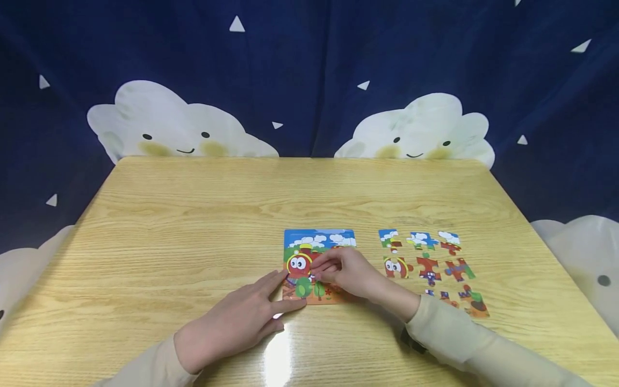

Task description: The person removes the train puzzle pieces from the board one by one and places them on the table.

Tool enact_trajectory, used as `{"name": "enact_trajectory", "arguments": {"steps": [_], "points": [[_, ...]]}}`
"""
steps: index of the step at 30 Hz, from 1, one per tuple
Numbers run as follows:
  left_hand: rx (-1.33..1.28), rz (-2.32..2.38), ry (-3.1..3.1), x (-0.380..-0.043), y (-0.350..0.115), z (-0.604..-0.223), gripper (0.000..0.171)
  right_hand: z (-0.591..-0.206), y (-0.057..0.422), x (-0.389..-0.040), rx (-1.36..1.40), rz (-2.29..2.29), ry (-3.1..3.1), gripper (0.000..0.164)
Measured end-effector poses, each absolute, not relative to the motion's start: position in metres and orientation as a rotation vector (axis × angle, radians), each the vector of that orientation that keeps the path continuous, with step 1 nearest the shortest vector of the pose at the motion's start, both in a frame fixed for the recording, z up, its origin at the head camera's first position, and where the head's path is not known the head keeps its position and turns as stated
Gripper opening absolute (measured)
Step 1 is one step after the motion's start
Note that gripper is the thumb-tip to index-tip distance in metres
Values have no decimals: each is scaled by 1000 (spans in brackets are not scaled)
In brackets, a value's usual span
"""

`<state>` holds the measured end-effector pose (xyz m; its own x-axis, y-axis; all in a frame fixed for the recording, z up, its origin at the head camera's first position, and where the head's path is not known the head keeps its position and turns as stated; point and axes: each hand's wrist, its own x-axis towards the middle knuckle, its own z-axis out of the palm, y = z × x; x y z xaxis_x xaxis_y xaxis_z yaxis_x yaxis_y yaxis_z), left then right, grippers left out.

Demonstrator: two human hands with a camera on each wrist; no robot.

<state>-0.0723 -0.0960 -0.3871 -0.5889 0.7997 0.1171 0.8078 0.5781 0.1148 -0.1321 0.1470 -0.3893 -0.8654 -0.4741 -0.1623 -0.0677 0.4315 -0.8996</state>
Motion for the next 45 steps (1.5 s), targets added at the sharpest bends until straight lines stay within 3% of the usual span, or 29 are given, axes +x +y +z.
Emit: {"name": "enact_trajectory", "arguments": {"steps": [7,17,23,45], "points": [[-1380,-264,-2762,-72,-95,-387,48,-391,141,-131,-405,-1471,2256,19],[-1386,-241,-2754,-72,-95,-388,45,-393,124,-126,-668,-1264,2530,17],[-1389,-251,-2754,-72,-95,-388,45,-393,123,-124,-685,-1209,2560,16],[-1375,-232,-2785,-73,-95,-389,46,-384,210,-124,-523,-1183,2493,13]]}}
